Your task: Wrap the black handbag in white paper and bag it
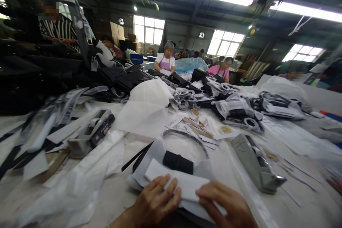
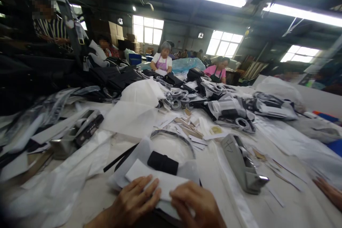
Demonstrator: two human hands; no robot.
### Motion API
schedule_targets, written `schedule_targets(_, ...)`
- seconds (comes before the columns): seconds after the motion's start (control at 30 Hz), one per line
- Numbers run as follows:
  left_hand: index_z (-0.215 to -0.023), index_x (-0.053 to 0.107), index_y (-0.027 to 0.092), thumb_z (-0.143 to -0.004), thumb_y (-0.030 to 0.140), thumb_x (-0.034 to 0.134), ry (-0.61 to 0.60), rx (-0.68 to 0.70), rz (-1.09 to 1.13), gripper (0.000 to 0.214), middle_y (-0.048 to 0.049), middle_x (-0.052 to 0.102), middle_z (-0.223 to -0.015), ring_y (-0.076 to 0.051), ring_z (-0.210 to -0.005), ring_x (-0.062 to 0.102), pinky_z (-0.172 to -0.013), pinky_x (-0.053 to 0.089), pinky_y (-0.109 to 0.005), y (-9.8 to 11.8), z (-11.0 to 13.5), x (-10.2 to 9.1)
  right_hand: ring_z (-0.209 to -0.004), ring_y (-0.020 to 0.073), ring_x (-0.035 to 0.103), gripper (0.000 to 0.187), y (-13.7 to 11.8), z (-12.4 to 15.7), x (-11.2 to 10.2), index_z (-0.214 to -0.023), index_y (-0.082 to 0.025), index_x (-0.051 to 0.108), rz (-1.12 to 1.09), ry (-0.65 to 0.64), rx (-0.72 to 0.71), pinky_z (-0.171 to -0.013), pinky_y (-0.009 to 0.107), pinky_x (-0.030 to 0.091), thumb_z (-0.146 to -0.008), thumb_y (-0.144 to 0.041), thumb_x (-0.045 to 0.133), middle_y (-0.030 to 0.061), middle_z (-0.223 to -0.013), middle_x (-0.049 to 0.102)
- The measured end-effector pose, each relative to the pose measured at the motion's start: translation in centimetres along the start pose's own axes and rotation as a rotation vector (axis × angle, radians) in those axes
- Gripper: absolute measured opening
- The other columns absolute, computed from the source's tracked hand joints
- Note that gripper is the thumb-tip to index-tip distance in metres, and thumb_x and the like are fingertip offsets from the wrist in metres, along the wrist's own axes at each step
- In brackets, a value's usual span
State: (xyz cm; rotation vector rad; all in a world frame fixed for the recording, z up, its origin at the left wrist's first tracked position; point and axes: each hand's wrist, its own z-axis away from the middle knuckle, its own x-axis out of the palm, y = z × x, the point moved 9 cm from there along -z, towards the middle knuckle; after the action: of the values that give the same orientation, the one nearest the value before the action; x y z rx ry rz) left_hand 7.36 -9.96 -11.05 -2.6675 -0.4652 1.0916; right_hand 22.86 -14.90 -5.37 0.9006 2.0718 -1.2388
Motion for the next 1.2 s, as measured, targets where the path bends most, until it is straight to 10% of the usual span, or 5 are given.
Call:
schedule_targets(0.13, -0.125, 0.063, 0.021, -0.099, 0.017, 0.044, -0.020, 0.007, -0.004, 0.032, -0.0091, 0.061, -0.135, -0.025, -0.119, 0.061, -0.095, 0.054, -0.034, 0.2, 0.2, 0.4, -0.087, 0.0206, 0.070, 0.021, 8.4, -7.0, -1.5, -0.103, -0.023, 0.072, 0.232, -0.012, 0.183, -0.079, 0.032, 0.058, -0.093, -0.018, 0.053, 0.0066, -0.098, 0.074)
schedule_targets(0.33, -0.125, 0.064, 0.020, -0.100, 0.016, 0.041, -0.035, -0.009, -0.003, 0.034, -0.0088, 0.062, -0.132, -0.026, -0.120, 0.060, -0.095, 0.054, -0.036, 0.3, 0.2, 0.5, -0.142, 0.0338, 0.038, 0.052, 12.9, -11.2, 5.8, -0.117, -0.020, 0.070, 0.626, -0.626, -0.133, -0.113, 0.053, 0.035, -0.071, 0.002, 0.060, 0.0157, -0.150, 0.048)
schedule_targets(0.67, -0.125, 0.064, 0.022, -0.099, 0.019, 0.046, -0.008, -0.068, 0.023, 0.032, -0.0072, 0.060, -0.136, -0.025, -0.121, 0.059, -0.096, 0.053, -0.036, 0.1, 0.3, 0.5, -0.098, 0.0214, 0.069, 0.036, 10.4, -13.7, 5.5, -0.105, -0.022, 0.070, 0.584, -0.826, -0.141, -0.115, 0.047, 0.031, -0.072, -0.010, 0.064, 0.0042, -0.097, 0.075)
schedule_targets(1.0, -0.123, 0.065, 0.024, -0.099, 0.022, 0.048, 0.024, -0.093, 0.017, 0.030, -0.0054, 0.060, -0.135, -0.025, -0.120, 0.058, -0.096, 0.052, -0.036, 0.2, 0.7, 0.9, -0.134, 0.0292, 0.047, 0.021, 11.5, -11.6, 6.0, -0.083, -0.017, 0.075, 0.698, -0.879, -0.237, -0.120, 0.051, 0.018, -0.069, -0.006, 0.064, 0.0122, -0.112, 0.072)
schedule_targets(1.2, -0.125, 0.062, 0.023, -0.100, 0.022, 0.047, -0.019, -0.079, 0.021, 0.029, -0.0071, 0.060, -0.134, -0.024, -0.119, 0.060, -0.096, 0.051, -0.036, 0.0, 0.4, 0.7, -0.072, 0.0229, 0.070, 0.014, 8.4, -12.8, 3.8, -0.076, -0.021, 0.075, 0.798, -0.841, -0.179, -0.108, 0.048, 0.035, -0.069, -0.016, 0.065, 0.0028, -0.064, 0.072)
